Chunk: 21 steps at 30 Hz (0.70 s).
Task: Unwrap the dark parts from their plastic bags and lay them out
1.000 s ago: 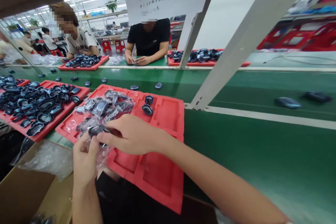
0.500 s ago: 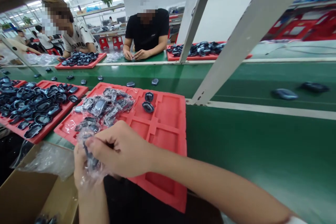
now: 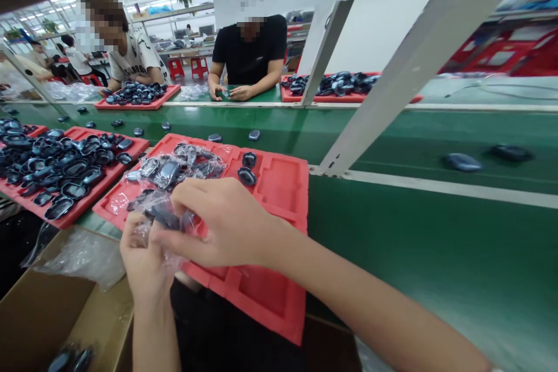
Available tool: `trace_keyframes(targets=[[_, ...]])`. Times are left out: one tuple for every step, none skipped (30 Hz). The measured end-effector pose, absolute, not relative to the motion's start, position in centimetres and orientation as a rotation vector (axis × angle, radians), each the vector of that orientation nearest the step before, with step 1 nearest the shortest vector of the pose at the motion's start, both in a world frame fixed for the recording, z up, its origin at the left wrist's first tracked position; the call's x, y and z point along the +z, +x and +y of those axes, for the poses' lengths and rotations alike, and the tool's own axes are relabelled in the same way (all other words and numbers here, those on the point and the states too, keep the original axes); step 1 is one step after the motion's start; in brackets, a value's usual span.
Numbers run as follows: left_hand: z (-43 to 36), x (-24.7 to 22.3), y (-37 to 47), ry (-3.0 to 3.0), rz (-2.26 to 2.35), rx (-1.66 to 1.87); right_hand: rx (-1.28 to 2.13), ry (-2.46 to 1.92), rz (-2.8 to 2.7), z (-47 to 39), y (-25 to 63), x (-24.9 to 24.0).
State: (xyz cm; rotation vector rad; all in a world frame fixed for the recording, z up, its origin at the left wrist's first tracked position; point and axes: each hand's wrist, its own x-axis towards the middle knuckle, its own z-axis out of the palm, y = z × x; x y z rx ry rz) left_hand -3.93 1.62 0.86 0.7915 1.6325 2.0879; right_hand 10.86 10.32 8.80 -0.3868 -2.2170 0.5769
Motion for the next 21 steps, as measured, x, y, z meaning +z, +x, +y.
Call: trace_keyframes(targets=[[1.7,0.8,-4.1,0.776,1.646,2.114,0.483,-0.397,-2.294,10.2,10.9,8.7],[1.7,0.7,-4.2,0.776,1.655,2.127,0.416,-0.424,-2.367,10.1,10.8,8.5],[1.8,0.6,-4.2,0.794,1.667,2.130,0.365,-0.471,-2.421,10.1,10.6,8.3],[1.8,0.5,-4.2,0.831,1.676,2.116,0.332,-0.530,-2.457,10.1,10.4,7.9],[1.9,0.4,-4.2,0.885,1.685,2.086,0.317,-0.585,-2.476,10.3,10.1,7.6],[2.0,0.4,-4.1,0.943,1.694,2.045,0.318,-0.631,-2.486,10.5,9.8,7.2],[2.1,0.4,-4.1,0.992,1.694,2.003,0.332,-0.675,-2.485,10.8,9.5,6.8],[2.2,0.3,-4.1,1.021,1.683,1.970,0.359,-0.721,-2.470,11.3,9.3,6.6],[2.2,0.3,-4.1,1.031,1.666,1.942,0.394,-0.771,-2.443,11.9,9.1,6.4],[2.3,0.3,-4.2,1.024,1.656,1.924,0.430,-0.830,-2.409,12.6,9.2,6.4],[2.2,0.3,-4.5,0.997,1.658,1.919,0.454,-0.905,-2.365,13.5,9.3,6.4],[2.2,0.3,-4.8,0.958,1.667,1.918,0.466,-0.992,-2.331,14.6,9.7,6.5],[2.1,0.4,-5.2,0.915,1.681,1.916,0.473,-1.090,-2.311,15.9,10.1,6.6],[2.0,0.4,-5.7,0.872,1.698,1.922,0.486,-1.188,-2.302,17.3,10.8,6.6],[1.9,0.4,-6.3,0.832,1.714,1.935,0.502,-1.286,-2.283,18.7,11.5,6.6],[1.8,0.5,-6.8,0.798,1.733,1.941,0.520,-1.384,-2.244,20.1,12.2,6.5],[1.8,0.5,-7.3,0.775,1.750,1.940,0.533,-1.470,-2.188,21.4,12.9,6.2],[1.8,0.5,-7.8,0.758,1.764,1.938,0.530,-1.542,-2.123,22.4,13.5,5.9],[1.9,0.5,-8.2,0.754,1.774,1.931,0.509,-1.594,-2.065,23.1,14.0,5.7],[1.9,0.4,-8.6,0.781,1.793,1.924,0.481,-1.614,-2.045,23.5,14.3,5.5],[2.0,0.3,-8.9,0.829,1.812,1.921,0.462,-1.596,-2.069,23.4,14.4,5.3]])
